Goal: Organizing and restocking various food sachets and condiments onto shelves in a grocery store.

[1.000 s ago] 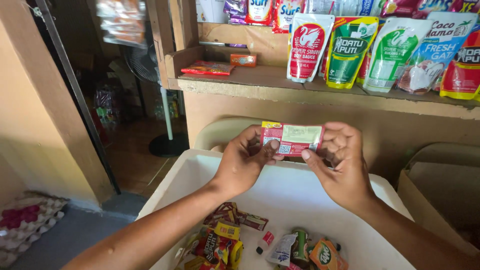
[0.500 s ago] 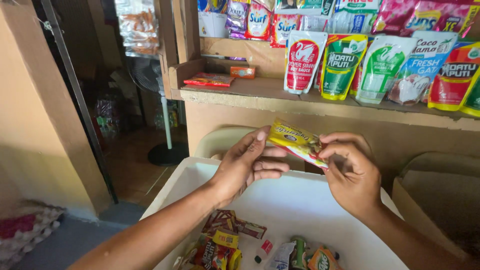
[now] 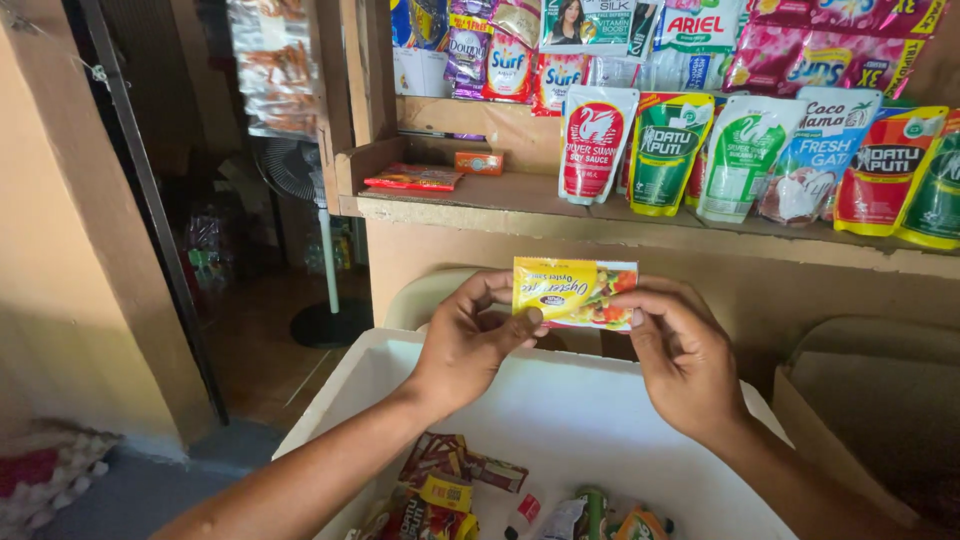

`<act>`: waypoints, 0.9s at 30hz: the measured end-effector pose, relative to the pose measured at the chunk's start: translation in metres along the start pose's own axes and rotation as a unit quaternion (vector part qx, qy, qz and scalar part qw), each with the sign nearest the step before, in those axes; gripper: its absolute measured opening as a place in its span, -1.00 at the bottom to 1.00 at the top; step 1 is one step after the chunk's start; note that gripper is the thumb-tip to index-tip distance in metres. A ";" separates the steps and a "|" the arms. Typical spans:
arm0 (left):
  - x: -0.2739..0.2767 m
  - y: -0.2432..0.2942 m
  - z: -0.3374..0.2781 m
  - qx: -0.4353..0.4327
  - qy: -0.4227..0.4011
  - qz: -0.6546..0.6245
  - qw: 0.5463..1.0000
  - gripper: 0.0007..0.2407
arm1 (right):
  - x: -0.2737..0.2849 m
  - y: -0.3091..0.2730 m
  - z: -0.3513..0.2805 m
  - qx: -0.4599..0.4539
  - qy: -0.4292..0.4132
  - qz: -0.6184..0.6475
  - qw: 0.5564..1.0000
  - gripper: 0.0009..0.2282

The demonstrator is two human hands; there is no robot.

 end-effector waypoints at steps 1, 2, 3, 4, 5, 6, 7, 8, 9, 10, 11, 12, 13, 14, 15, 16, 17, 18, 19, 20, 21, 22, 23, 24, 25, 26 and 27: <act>0.001 0.003 0.000 -0.007 0.005 0.011 1.000 -0.68 | -0.002 0.001 0.000 -0.018 -0.010 0.025 0.999 -0.84; 0.001 0.001 0.000 -0.008 0.004 0.012 1.000 -0.68 | -0.003 0.001 0.000 -0.018 -0.010 0.025 0.999 -0.84; 0.001 0.000 0.001 -0.014 0.006 0.017 1.000 -0.68 | -0.004 0.000 0.000 -0.011 -0.014 0.045 0.999 -0.83; 0.001 -0.001 0.000 -0.020 0.007 0.021 1.000 -0.67 | -0.005 -0.001 -0.001 -0.006 -0.019 0.064 0.998 -0.82; -0.001 0.003 -0.001 -0.020 0.007 0.021 1.000 -0.67 | -0.004 0.000 -0.001 -0.006 -0.019 0.064 0.998 -0.82; -0.002 0.004 -0.002 -0.001 0.022 0.019 1.000 -0.65 | -0.004 0.002 -0.002 -0.009 -0.027 0.071 0.997 -0.80; -0.002 0.006 -0.003 0.017 0.036 0.018 0.999 -0.62 | -0.004 0.003 -0.002 -0.013 -0.034 0.077 0.996 -0.78; -0.005 0.012 -0.005 0.017 0.035 0.017 0.999 -0.62 | -0.004 -0.001 -0.001 -0.013 -0.034 0.076 0.996 -0.78; -0.005 0.018 -0.007 0.017 0.052 0.033 0.998 -0.55 | -0.005 -0.003 0.000 -0.021 -0.040 0.061 0.997 -0.69; -0.008 0.024 -0.009 0.018 0.065 0.049 0.997 -0.48 | -0.004 -0.006 0.000 -0.031 -0.043 0.045 0.998 -0.59; -0.007 0.021 -0.011 0.018 0.061 0.047 0.997 -0.48 | -0.008 -0.010 0.001 -0.032 -0.041 0.041 0.998 -0.59; -0.007 0.022 -0.009 -0.011 0.071 0.067 0.995 -0.50 | -0.009 -0.018 0.003 0.009 -0.032 0.039 0.999 -0.60; -0.007 0.023 -0.008 -0.041 0.082 0.085 0.992 -0.51 | -0.010 -0.025 0.006 0.050 -0.024 0.036 0.998 -0.58; -0.006 0.020 -0.005 -0.047 0.077 0.083 0.993 -0.51 | -0.010 -0.025 0.009 0.054 -0.020 0.030 0.998 -0.58; -0.007 0.019 -0.003 -0.076 0.057 0.096 0.991 -0.57 | -0.010 -0.025 0.011 0.062 -0.009 0.018 0.998 -0.59; -0.007 0.019 0.000 -0.105 0.037 0.110 0.988 -0.63 | -0.010 -0.025 0.014 0.069 0.004 0.007 0.998 -0.60; -0.009 0.020 0.005 -0.111 0.030 0.109 0.987 -0.63 | -0.010 -0.020 0.016 0.072 0.010 0.002 0.997 -0.60; -0.012 0.026 0.010 -0.166 0.026 0.143 0.975 -0.63 | -0.009 -0.017 0.020 0.090 0.028 -0.011 0.995 -0.62; -0.015 0.032 0.015 -0.221 0.022 0.176 0.959 -0.63 | -0.007 -0.013 0.026 0.108 0.045 -0.025 0.993 -0.63; -0.019 0.037 0.025 -0.234 0.019 0.176 0.956 -0.63 | -0.003 -0.013 0.033 0.119 0.052 -0.028 0.991 -0.63; -0.023 0.043 0.035 -0.261 0.037 0.235 0.936 -0.61 | 0.001 -0.009 0.042 0.097 0.062 -0.036 0.993 -0.62; -0.027 0.048 0.042 -0.282 0.053 0.293 0.912 -0.60 | 0.005 -0.005 0.046 0.069 0.073 -0.042 0.994 -0.60; -0.034 0.055 0.060 -0.292 0.049 0.293 0.909 -0.60 | 0.014 -0.004 0.058 0.075 0.081 -0.045 0.993 -0.60; -0.043 0.060 0.072 -0.319 0.043 0.316 0.893 -0.60 | 0.024 -0.005 0.066 0.094 0.091 -0.081 0.988 -0.60; -0.051 0.066 0.085 -0.345 0.037 0.337 0.875 -0.61 | 0.033 -0.006 0.074 0.113 0.101 -0.118 0.981 -0.60; -0.062 0.074 0.099 -0.350 0.033 0.336 0.874 -0.61 | 0.046 -0.001 0.086 0.114 0.106 -0.121 0.980 -0.60; -0.074 0.083 0.113 -0.371 0.014 0.305 0.877 -0.62 | 0.060 0.000 0.098 0.151 0.134 -0.165 0.965 -0.64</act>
Point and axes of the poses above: each hand's wrist, its own z-axis towards the middle knuckle, its own x-axis out of the back of the hand, y = z × x, the point moved 5 cm from there along z, towards the middle knuckle, and after that the axes turned 3 degrees about y, right-handed, at the moved point
